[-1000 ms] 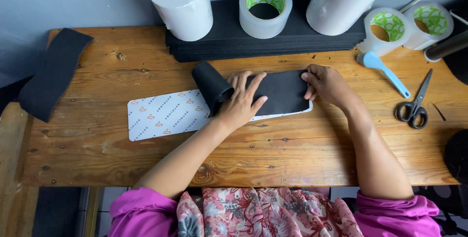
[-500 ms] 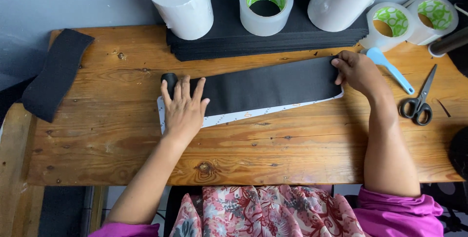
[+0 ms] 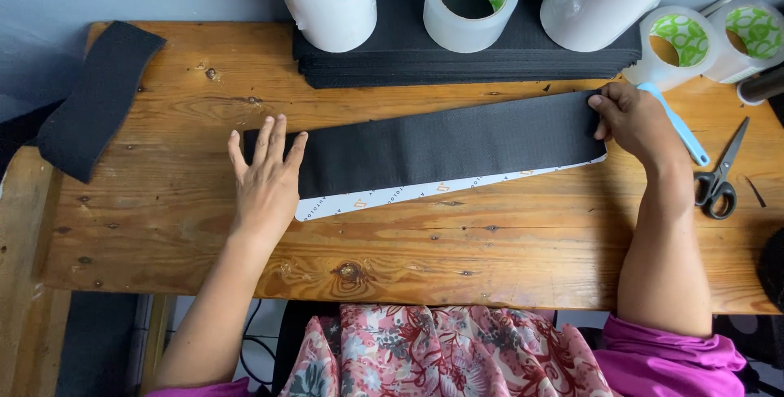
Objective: The person is manually aligning a black foam strip onto a white adhesive backing with a logo pattern, then pressing it down firmly to bond the two layers.
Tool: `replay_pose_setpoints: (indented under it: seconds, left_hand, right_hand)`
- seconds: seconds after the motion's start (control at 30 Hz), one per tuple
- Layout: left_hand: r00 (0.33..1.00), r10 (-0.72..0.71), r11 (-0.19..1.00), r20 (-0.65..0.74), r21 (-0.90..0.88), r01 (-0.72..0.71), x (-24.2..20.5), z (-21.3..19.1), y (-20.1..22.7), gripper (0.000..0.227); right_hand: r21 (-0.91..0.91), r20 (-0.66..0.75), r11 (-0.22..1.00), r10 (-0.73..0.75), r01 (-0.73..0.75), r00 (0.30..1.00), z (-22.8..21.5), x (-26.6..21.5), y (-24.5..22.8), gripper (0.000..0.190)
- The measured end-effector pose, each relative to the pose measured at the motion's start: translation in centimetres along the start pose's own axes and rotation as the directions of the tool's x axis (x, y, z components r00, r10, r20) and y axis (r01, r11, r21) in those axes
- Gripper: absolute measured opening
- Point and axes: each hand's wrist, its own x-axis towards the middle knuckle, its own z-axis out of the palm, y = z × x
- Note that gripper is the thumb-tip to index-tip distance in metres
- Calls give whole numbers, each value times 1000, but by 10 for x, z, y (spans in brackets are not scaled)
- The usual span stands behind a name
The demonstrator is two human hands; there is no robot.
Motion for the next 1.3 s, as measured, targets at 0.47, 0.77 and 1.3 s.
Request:
replay_pose_setpoints:
  seconds: [0.47,0.77,1.3]
  left_hand:
    - [966,201,980,162,-46,-196,-13,-23,0,115]
    - [959,91,996,268,-50,-80,-11,-45,7,84]
    - [943,21,976,333,-211,53,-5,-32,-31,65]
  right_hand:
    - [-33,-38,997,73,-74,997,-9,-1,3,33]
    - [-22,-44,1000,21,-22,999,-2,7,20,21]
    - [137,74,982,121,-130,990,4,-42,-17,35]
